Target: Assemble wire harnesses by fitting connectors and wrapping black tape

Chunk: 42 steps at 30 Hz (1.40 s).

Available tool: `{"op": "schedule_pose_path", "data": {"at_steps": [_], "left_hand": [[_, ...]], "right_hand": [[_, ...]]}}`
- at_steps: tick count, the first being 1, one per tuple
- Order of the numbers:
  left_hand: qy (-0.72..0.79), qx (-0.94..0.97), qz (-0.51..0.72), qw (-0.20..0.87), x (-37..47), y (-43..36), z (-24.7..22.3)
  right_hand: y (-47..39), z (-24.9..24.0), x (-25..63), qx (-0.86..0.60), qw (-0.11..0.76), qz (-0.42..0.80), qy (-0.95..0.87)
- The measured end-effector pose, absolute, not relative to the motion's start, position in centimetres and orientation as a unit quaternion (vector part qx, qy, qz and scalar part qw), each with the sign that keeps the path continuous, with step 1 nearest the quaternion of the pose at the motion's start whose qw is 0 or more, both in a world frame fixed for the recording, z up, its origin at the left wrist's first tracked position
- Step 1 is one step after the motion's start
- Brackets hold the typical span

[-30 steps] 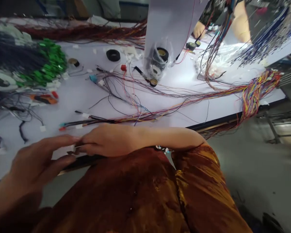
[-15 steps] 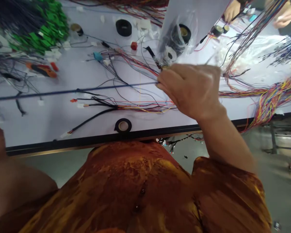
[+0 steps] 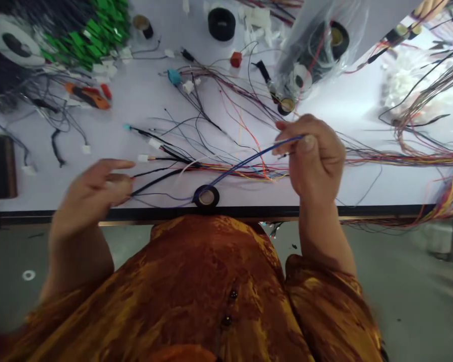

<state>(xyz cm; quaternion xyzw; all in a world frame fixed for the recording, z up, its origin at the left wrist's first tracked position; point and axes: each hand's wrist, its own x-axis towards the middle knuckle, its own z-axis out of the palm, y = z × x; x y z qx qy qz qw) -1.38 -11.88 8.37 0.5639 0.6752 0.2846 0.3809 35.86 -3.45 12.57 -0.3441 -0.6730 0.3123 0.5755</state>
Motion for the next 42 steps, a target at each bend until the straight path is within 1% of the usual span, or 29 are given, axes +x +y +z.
{"op": "schedule_pose_path", "data": {"at_steps": [1,3,5,7,9,10,12,14,16,17,18,19,22,24,27,29,31,32,35,38,42], "left_hand": [[0.680,0.584,0.228,0.380,-0.5,-11.5,7.9],[0.703,0.633,0.078,0.315,1.0,-10.8,6.5],[0.716,0.657,-0.051,0.229,1.3,-9.9,4.9],[0.732,0.649,-0.099,0.183,0.6,-9.3,3.8],[0.741,0.637,-0.055,0.205,-0.9,-8.9,3.4],[0.737,0.633,-0.004,0.239,-1.8,-8.8,3.5],[0.720,0.604,0.118,0.320,-3.5,-9.1,4.1],[0.709,0.548,0.208,0.393,-4.9,-9.7,4.9],[0.689,0.514,0.227,0.458,-5.4,-10.5,5.6],[0.675,0.518,0.221,0.477,-5.2,-10.8,5.8],[0.664,0.536,0.216,0.474,-4.7,-11.0,5.8],[0.655,0.569,0.217,0.447,-3.9,-11.0,5.8],[0.617,0.693,0.233,0.290,-0.1,-9.9,4.6],[0.588,0.746,0.201,0.240,2.3,-8.6,3.2],[0.601,0.759,0.111,0.226,4.1,-6.7,1.1],[0.626,0.745,0.079,0.218,4.2,-6.1,0.2],[0.649,0.728,0.071,0.209,3.9,-6.1,-0.4],[0.657,0.722,0.072,0.205,3.7,-6.2,-0.5],[0.663,0.716,0.074,0.206,3.4,-6.6,-0.7],[0.649,0.723,0.100,0.216,3.6,-6.8,-0.1],[0.566,0.764,0.171,0.259,5.9,-6.3,1.8]], "right_hand": [[-3.1,12.6,34.9,-0.324,0.572,0.326,-0.679],[-2.2,12.5,32.7,-0.293,0.514,0.320,-0.740],[-1.6,12.5,30.7,-0.257,0.424,0.251,-0.831],[-1.4,13.0,29.5,-0.231,0.364,0.145,-0.890],[-2.1,14.0,29.5,-0.247,0.342,0.069,-0.904],[-2.6,14.4,30.1,-0.268,0.326,0.068,-0.904],[-3.9,14.8,32.3,-0.313,0.264,0.134,-0.902],[-5.2,13.9,35.5,-0.353,0.161,0.238,-0.891],[-6.0,11.9,38.8,-0.391,0.050,0.302,-0.868],[-6.3,10.7,40.1,-0.418,0.023,0.304,-0.856],[-6.4,9.4,41.0,-0.449,0.018,0.301,-0.841],[-6.4,8.2,41.6,-0.482,0.030,0.297,-0.824],[-5.5,5.1,40.7,-0.577,0.109,0.258,-0.767],[-4.4,3.5,38.8,-0.612,0.133,0.231,-0.744],[-2.7,1.9,36.3,-0.591,0.142,0.247,-0.755],[-2.1,1.3,35.6,-0.581,0.194,0.272,-0.742],[-1.8,0.8,35.7,-0.605,0.259,0.297,-0.692],[-1.7,0.6,35.8,-0.622,0.275,0.306,-0.666],[-1.7,0.1,36.3,-0.655,0.263,0.307,-0.638],[-1.9,0.1,36.3,-0.640,0.243,0.312,-0.659],[-2.4,1.4,36.2,-0.593,0.243,0.344,-0.686]]}}
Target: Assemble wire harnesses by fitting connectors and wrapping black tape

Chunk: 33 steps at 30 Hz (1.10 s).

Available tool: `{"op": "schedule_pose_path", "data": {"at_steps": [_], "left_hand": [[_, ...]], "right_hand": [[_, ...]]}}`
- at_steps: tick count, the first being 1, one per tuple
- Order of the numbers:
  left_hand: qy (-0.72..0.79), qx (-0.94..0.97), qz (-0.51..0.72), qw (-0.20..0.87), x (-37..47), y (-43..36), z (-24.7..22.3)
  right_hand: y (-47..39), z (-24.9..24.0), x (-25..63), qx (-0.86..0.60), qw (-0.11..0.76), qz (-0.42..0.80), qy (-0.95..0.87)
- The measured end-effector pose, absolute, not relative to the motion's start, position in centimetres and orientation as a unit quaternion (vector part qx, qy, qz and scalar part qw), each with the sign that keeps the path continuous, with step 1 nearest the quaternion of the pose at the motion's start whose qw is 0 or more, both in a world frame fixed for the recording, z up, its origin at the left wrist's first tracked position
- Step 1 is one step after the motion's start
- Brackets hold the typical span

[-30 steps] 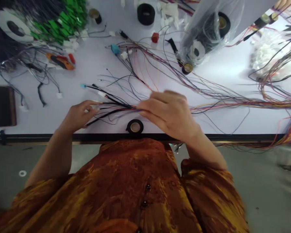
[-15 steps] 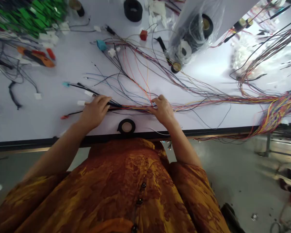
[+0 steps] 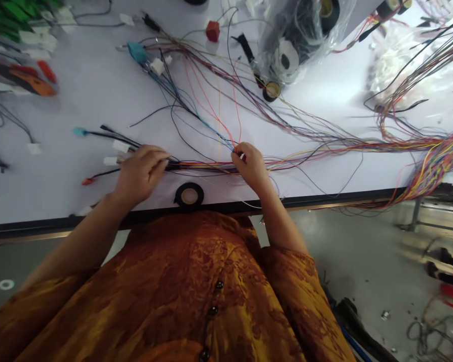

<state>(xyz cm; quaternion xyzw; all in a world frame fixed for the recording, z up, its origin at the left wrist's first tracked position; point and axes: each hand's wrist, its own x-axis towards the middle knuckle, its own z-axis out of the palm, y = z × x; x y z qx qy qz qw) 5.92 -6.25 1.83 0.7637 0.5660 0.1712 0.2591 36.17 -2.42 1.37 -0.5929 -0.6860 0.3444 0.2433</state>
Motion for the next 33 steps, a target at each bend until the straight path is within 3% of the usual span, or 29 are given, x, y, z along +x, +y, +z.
{"op": "schedule_pose_path", "data": {"at_steps": [3,11,16,24,33], "left_hand": [[0.491,0.802,0.165,0.297,9.5,-4.7,2.9],[0.391,0.875,-0.033,0.282,18.1,0.6,2.2],[0.462,0.851,-0.065,0.242,16.9,0.4,3.0],[0.476,0.843,-0.125,0.217,15.0,0.4,3.5],[0.507,0.832,-0.126,0.186,14.4,0.4,3.2]], "right_hand": [[-2.9,2.5,36.3,-0.582,0.270,0.325,-0.695],[-5.0,2.3,37.0,-0.571,0.272,0.299,-0.714],[-4.6,1.4,38.7,-0.605,0.270,0.259,-0.703],[-1.2,0.7,40.7,-0.604,0.142,0.317,-0.717],[-2.5,0.2,40.7,-0.634,0.215,0.269,-0.693]]}}
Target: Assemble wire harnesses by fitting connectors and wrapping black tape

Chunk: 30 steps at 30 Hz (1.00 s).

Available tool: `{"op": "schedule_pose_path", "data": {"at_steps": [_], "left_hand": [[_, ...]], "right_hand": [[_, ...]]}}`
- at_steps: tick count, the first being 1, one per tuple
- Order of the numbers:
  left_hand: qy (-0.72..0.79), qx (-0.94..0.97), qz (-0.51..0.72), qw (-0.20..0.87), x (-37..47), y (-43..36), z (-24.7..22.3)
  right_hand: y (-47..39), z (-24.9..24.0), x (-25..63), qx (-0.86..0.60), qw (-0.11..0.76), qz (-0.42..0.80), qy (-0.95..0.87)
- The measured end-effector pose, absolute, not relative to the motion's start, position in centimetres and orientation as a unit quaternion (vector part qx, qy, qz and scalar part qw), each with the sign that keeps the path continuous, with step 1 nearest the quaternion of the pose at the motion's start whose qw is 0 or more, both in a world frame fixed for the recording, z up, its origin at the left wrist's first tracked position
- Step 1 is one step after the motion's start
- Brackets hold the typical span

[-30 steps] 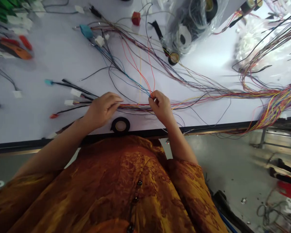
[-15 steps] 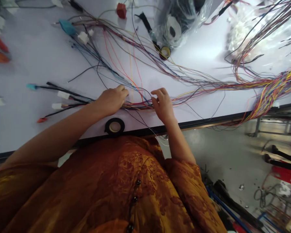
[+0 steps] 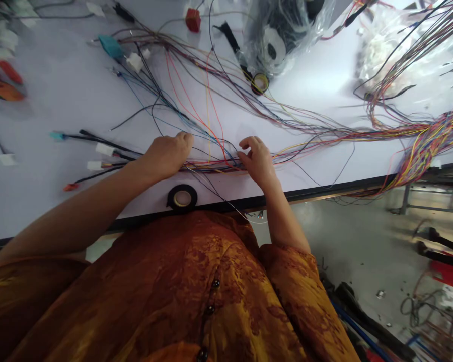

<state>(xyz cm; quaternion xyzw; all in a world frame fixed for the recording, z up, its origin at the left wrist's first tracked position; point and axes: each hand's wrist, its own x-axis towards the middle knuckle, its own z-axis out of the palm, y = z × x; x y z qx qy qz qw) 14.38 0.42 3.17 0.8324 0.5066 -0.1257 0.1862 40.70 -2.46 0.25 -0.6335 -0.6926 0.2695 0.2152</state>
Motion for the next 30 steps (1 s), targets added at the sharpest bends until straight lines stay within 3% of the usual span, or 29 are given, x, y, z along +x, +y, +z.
{"op": "schedule_pose_path", "data": {"at_steps": [4,8,11,14,18,20,22,25,30], "left_hand": [[0.528,0.825,-0.082,0.183,12.8,-0.1,2.4],[0.536,0.823,-0.032,0.186,11.1,-1.2,3.5],[0.558,0.806,0.059,0.188,9.4,-2.4,4.9],[0.581,0.776,0.166,0.181,7.5,-3.9,4.7],[0.616,0.744,0.136,0.221,5.9,-5.2,1.7],[0.627,0.734,0.113,0.234,5.6,-5.3,0.3],[0.626,0.735,0.100,0.240,5.4,-5.3,-0.5],[0.622,0.739,0.094,0.241,5.3,-5.3,-0.9],[0.614,0.730,0.155,0.258,5.1,-5.5,-1.8]], "right_hand": [[-3.8,2.2,37.3,-0.600,0.253,0.234,-0.722],[-3.1,2.9,32.5,-0.510,0.159,0.301,-0.790],[-1.6,3.0,29.7,-0.512,0.092,0.287,-0.804],[0.1,3.2,27.3,-0.506,0.091,0.263,-0.816],[4.1,2.7,23.6,-0.468,0.094,0.376,-0.794],[6.8,2.3,21.8,-0.486,0.139,0.481,-0.716],[9.3,2.4,20.6,-0.519,0.246,0.558,-0.599],[11.3,3.6,20.4,-0.510,0.378,0.581,-0.510],[9.8,5.6,23.5,-0.387,0.411,0.565,-0.602]]}}
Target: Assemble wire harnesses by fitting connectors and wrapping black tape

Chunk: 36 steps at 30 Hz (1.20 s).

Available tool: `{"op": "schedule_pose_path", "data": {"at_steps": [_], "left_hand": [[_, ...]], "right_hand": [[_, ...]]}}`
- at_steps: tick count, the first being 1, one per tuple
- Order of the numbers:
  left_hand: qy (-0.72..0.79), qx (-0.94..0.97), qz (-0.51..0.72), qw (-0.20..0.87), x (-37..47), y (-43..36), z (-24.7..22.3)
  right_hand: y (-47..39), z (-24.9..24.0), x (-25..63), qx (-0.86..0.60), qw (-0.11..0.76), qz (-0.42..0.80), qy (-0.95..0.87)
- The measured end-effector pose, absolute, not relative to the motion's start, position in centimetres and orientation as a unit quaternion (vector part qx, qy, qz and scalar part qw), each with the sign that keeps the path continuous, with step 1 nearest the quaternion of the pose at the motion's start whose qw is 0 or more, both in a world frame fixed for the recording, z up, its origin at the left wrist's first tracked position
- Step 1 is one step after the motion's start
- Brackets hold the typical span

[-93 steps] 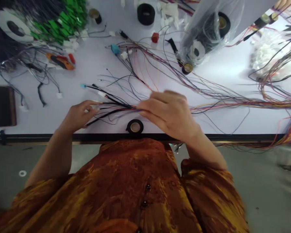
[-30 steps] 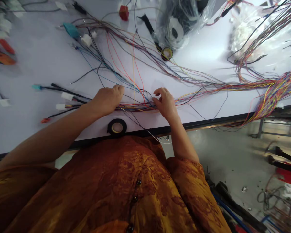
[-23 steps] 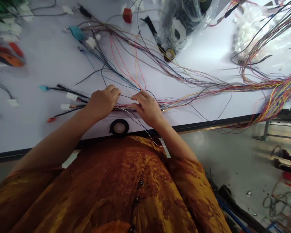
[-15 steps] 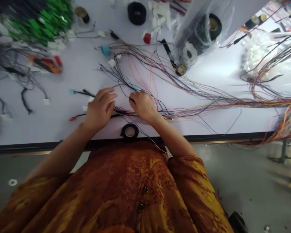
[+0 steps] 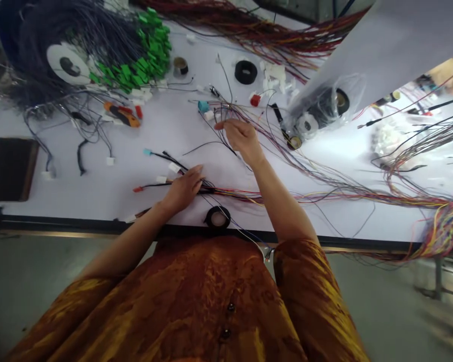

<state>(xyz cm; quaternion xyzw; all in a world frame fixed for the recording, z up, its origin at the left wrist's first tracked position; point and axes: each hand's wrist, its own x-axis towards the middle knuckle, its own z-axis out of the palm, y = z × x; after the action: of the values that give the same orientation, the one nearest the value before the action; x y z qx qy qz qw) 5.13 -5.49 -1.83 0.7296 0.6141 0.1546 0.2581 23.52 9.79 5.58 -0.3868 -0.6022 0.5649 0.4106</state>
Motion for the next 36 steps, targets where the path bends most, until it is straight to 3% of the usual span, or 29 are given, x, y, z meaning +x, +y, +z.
{"op": "schedule_pose_path", "data": {"at_steps": [6,12,14,20,26,36], "left_hand": [[0.595,0.642,0.361,0.323,4.2,-5.4,-1.4],[0.503,0.433,0.428,0.613,0.8,-7.0,1.4],[0.474,0.351,0.462,0.662,-0.1,-7.8,2.0],[0.485,0.199,0.568,0.635,-1.2,-9.4,1.8],[0.432,0.115,0.624,0.641,-1.8,-9.5,1.2],[0.444,0.044,0.612,0.653,-1.0,-9.5,1.0]], "right_hand": [[7.7,8.2,23.4,-0.346,0.332,0.605,-0.636],[7.3,12.3,16.2,-0.316,0.271,0.606,-0.679],[6.8,12.9,13.8,-0.276,0.259,0.623,-0.684],[3.3,9.9,11.5,-0.218,0.248,0.604,-0.725],[0.1,4.2,14.6,-0.324,0.229,0.579,-0.712],[-2.1,3.5,16.0,-0.335,0.222,0.593,-0.698]]}}
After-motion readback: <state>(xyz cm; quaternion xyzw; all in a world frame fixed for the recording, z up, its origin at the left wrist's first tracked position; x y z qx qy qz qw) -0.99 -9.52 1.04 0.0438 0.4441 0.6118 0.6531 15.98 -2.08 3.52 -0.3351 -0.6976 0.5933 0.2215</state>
